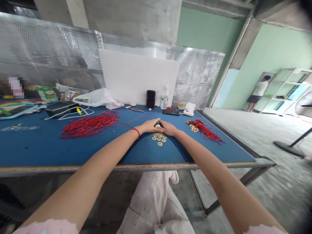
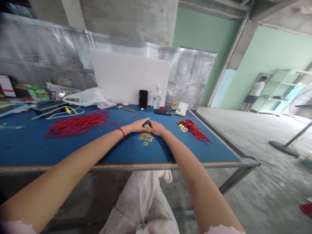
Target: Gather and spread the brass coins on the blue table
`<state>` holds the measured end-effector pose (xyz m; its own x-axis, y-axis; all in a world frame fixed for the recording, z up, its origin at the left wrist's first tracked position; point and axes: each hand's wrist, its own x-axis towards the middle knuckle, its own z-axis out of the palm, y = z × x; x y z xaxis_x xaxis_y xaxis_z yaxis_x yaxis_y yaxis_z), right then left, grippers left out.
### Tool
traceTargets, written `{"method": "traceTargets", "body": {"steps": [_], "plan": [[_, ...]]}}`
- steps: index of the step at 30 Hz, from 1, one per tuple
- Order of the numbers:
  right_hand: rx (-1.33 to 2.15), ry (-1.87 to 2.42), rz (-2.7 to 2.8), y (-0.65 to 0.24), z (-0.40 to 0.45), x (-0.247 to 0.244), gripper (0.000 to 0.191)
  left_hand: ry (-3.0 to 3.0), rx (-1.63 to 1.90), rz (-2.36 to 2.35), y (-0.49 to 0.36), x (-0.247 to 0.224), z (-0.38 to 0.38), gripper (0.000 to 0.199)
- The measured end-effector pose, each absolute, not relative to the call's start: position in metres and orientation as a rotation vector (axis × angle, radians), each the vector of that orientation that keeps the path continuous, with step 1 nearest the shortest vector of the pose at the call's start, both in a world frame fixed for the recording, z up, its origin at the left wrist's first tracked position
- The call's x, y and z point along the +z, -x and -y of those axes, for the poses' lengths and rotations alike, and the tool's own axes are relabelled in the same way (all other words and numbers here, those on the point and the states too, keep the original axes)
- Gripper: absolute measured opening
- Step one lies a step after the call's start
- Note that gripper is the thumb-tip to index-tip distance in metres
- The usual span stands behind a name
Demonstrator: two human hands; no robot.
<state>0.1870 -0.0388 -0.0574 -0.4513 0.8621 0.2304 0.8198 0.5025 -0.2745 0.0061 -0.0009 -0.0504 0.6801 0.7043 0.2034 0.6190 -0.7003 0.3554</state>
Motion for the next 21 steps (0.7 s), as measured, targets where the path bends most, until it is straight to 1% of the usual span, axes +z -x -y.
{"method": "traceTargets", "body": {"steps": [4,9,16,21], "plan": [[0.184,1.445,2.391,-0.186,0.031,-0.056,0.046,-2.649,0.488,-1.121,-0.009,-0.047,-0.004,0.079],[0.164,1.521,2.374,-0.186,0.025,-0.055,0.045,-2.682,0.484,-1.113,-0.013,-0.043,-0.008,0.069],[0.178,1.611,2.354,-0.185,0.023,-0.050,0.044,-2.693,0.458,-1.182,-0.015,-0.050,-0.025,0.068],[0.194,1.646,2.361,-0.188,0.019,-0.050,0.050,-2.678,0.442,-1.217,-0.012,-0.054,-0.027,0.069]]}}
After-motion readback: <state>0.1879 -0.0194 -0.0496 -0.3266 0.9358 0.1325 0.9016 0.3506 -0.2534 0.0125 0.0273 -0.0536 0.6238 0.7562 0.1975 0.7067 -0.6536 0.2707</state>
